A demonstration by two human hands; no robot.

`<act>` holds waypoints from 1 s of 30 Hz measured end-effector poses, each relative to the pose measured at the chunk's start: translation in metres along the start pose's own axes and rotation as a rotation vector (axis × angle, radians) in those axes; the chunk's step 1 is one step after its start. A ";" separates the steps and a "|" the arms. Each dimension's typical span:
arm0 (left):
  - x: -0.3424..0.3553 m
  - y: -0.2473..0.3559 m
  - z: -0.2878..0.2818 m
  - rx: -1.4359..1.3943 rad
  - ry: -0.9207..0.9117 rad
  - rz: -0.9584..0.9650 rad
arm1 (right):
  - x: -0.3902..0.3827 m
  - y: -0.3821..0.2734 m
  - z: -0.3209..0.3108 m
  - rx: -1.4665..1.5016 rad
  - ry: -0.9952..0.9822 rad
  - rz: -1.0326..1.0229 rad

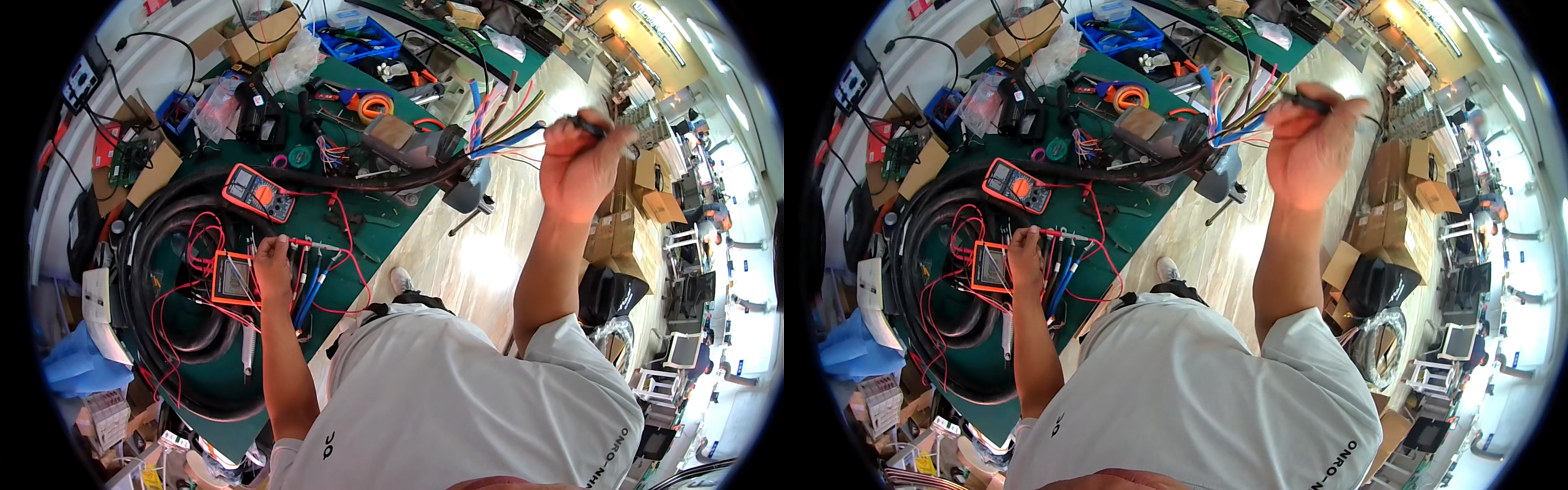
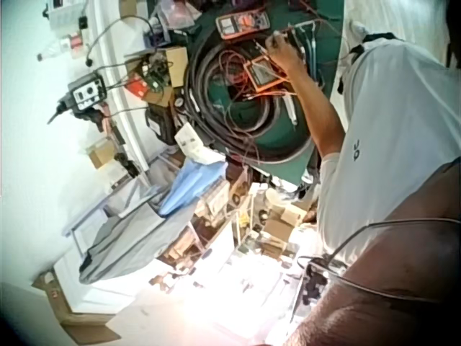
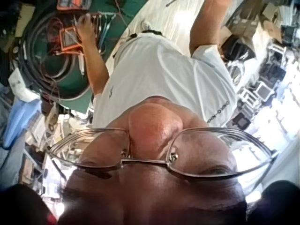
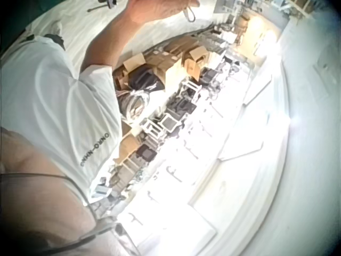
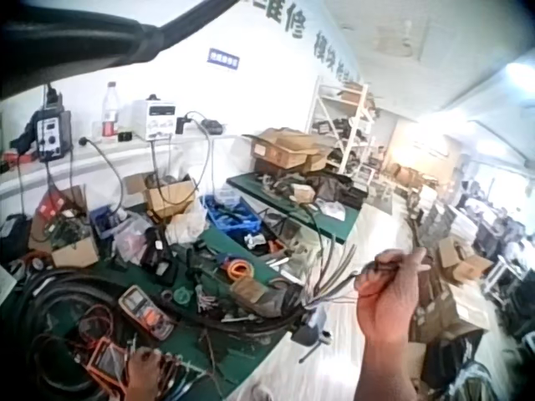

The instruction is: The person touches probes from a multimeter to different wire ends on a complex wiring harness secured in a vise and laying on a workbench, checking the digital readout on the meter screen between contacts.

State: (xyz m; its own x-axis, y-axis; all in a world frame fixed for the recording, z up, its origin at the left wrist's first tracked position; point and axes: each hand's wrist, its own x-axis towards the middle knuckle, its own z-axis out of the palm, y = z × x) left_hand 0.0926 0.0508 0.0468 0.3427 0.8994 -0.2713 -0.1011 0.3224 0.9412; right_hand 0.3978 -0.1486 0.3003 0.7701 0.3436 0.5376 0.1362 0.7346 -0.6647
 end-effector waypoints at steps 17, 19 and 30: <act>0.004 -0.009 -0.008 0.063 0.094 0.076 | 0.037 0.035 0.006 -0.686 -0.236 -0.013; 0.004 -0.007 -0.008 0.061 0.100 0.049 | 0.036 0.036 0.009 -0.678 -0.234 -0.007; 0.004 -0.006 -0.009 0.058 0.105 0.028 | 0.042 0.043 0.009 -0.670 -0.230 0.037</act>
State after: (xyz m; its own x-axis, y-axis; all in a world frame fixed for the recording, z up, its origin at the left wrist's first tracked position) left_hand 0.0860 0.0550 0.0378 0.2406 0.9346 -0.2618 -0.0537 0.2821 0.9579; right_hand 0.4300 -0.0971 0.2992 0.6405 0.5304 0.5553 0.5236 0.2272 -0.8211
